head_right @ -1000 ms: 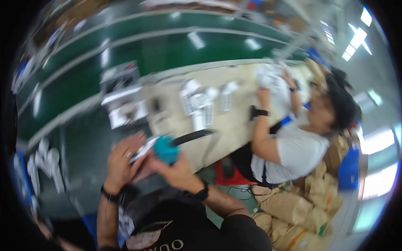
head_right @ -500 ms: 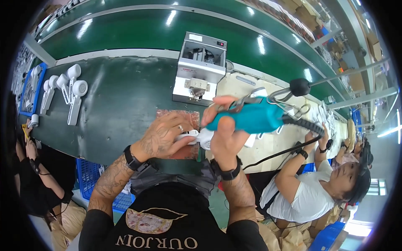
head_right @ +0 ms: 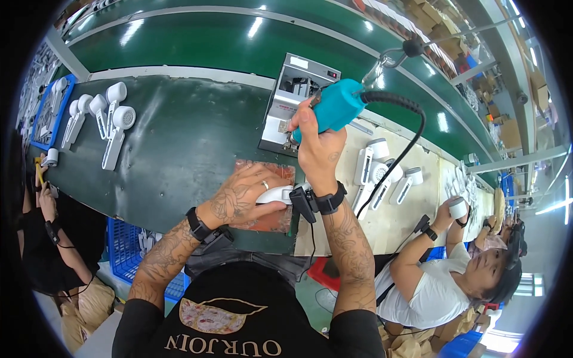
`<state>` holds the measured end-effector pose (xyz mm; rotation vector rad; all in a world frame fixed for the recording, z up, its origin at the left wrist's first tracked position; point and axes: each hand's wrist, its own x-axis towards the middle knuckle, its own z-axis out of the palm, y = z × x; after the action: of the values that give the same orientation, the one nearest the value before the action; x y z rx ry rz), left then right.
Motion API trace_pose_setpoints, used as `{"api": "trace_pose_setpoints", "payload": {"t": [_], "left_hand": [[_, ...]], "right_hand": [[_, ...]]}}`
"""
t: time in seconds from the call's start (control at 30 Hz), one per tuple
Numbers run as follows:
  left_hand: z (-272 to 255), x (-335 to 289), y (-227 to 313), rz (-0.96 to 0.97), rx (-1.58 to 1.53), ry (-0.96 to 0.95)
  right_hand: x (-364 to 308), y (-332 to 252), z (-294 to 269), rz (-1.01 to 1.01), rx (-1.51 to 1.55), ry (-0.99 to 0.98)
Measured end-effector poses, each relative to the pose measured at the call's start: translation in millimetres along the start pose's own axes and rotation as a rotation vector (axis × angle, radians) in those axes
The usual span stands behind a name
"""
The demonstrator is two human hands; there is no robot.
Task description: The person picks up a white fan, places it on a red block, and uses a power tool to drive a screw into it. They repeat this process for several fans before fitting a plastic cover onto one of them by hand.
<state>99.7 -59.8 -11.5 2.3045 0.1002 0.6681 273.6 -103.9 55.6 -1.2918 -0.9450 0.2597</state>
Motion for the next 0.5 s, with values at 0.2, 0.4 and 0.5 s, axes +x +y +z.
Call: {"api": "trace_pose_setpoints", "payload": {"t": [0.2,0.4,0.5], "left_hand": [[-3,-4,-4,-0.055,0.009,-0.144],[-1,-1,0,-0.050,0.037,-0.099],[-1,-1,-2,-0.033,0.026,-0.082]], "right_hand": [[-11,-3,3,0.012,0.074,-0.041],[-59,-26,-25,0.119,0.169,-0.039],[-69,-30,-26,0.138,0.148,-0.019]]}}
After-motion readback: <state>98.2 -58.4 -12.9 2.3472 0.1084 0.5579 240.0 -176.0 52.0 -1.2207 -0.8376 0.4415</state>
